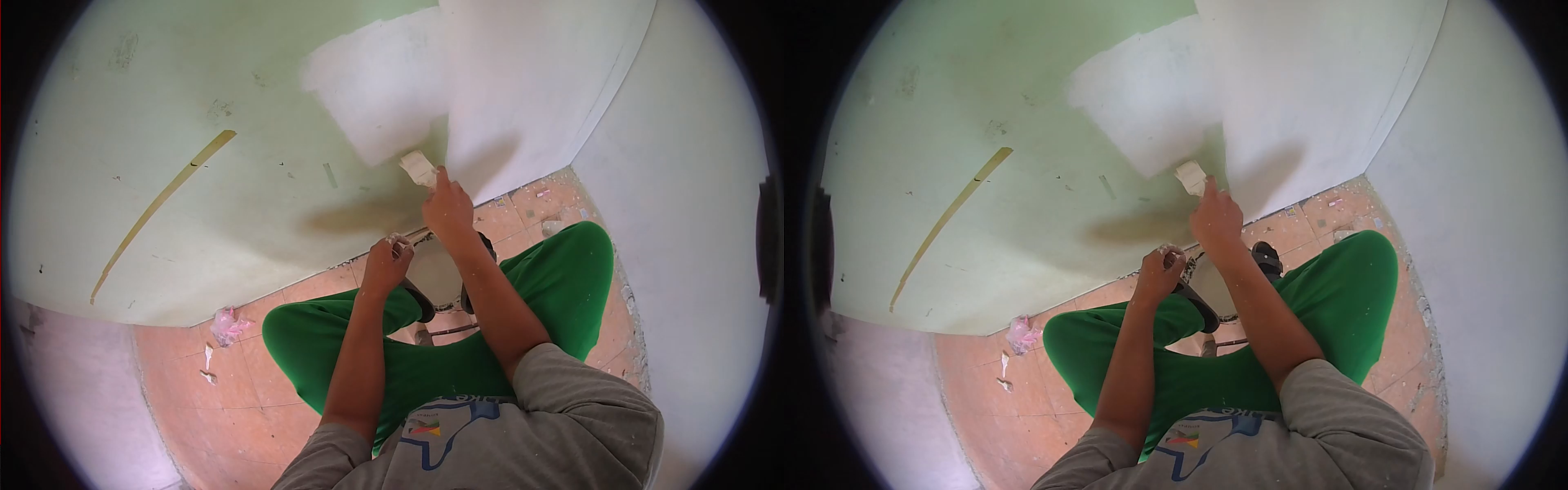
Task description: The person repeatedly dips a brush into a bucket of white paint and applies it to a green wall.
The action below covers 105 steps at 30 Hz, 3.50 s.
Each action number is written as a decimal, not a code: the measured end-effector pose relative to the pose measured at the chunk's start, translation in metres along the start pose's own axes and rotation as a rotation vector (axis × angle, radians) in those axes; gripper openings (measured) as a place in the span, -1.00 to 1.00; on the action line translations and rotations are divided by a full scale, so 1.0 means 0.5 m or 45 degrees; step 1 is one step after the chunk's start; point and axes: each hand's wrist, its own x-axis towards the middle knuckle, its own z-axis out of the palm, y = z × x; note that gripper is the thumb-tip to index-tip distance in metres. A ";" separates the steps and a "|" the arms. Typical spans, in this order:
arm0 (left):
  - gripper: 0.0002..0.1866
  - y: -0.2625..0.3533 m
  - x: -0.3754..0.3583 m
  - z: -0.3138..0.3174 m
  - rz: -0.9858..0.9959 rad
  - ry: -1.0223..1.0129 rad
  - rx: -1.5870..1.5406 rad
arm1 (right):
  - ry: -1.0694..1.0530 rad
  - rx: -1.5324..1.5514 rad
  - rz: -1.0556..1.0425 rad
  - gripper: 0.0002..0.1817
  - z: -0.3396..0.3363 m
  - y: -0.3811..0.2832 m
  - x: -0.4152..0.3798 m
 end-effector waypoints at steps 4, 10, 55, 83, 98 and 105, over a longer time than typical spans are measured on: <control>-0.77 0.003 -0.003 -0.002 -0.023 -0.018 0.019 | -0.124 0.017 -0.090 -0.49 -0.053 -0.030 -0.011; -0.78 -0.007 0.002 -0.001 -0.007 0.000 -0.007 | -0.097 0.003 -0.106 -0.46 -0.061 -0.054 -0.018; -0.74 -0.007 -0.016 -0.035 0.044 0.087 -0.070 | 0.109 -0.274 -0.526 -0.74 -0.288 -0.264 0.079; -0.70 -0.177 0.001 0.059 -0.364 -0.262 0.069 | -1.652 -0.069 1.030 -0.82 0.481 0.495 -0.009; -0.74 -0.188 0.048 0.059 -0.361 -0.096 -0.036 | -1.066 0.798 1.605 -0.75 0.577 0.560 -0.203; -0.72 -0.169 0.054 0.056 -0.378 -0.132 0.003 | -1.111 0.678 1.538 -0.74 0.587 0.533 -0.183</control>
